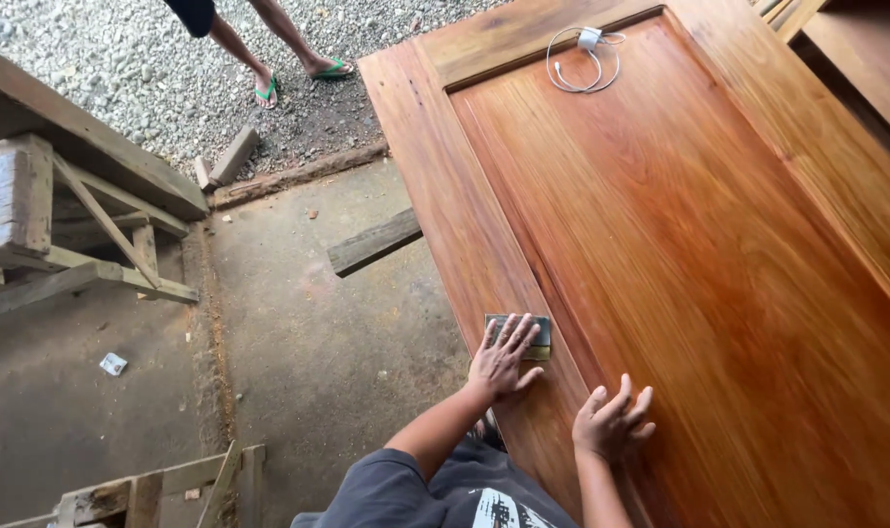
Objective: The person sands a large wooden door panel using a sanding block. They move the block across the surface and edges of the door, working on different sections to smooth the wood.
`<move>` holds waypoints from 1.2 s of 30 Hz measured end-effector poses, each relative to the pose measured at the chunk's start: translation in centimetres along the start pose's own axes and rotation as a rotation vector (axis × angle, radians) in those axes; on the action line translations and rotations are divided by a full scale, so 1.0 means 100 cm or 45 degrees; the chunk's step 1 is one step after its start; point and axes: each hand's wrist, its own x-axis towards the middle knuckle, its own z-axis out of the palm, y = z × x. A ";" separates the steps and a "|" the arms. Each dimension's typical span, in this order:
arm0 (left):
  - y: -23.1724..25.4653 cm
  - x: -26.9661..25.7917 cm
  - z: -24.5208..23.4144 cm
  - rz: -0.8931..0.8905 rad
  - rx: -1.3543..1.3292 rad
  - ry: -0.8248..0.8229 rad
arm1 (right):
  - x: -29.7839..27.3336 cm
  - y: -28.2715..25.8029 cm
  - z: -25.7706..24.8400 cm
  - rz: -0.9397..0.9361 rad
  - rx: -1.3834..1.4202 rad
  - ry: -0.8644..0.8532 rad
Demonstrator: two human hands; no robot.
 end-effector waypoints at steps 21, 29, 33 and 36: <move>-0.084 0.022 -0.019 -0.041 0.187 -0.223 | 0.001 -0.009 0.003 0.279 -0.241 -0.318; -0.173 0.112 -0.007 -0.216 0.269 0.173 | -0.001 -0.009 0.006 0.034 -0.404 -0.096; -0.220 0.156 -0.006 -0.552 0.136 -0.102 | 0.005 -0.018 0.008 -0.041 -0.327 0.043; -0.211 0.142 0.001 -0.565 0.105 -0.170 | 0.007 -0.013 0.015 0.010 -0.300 -0.077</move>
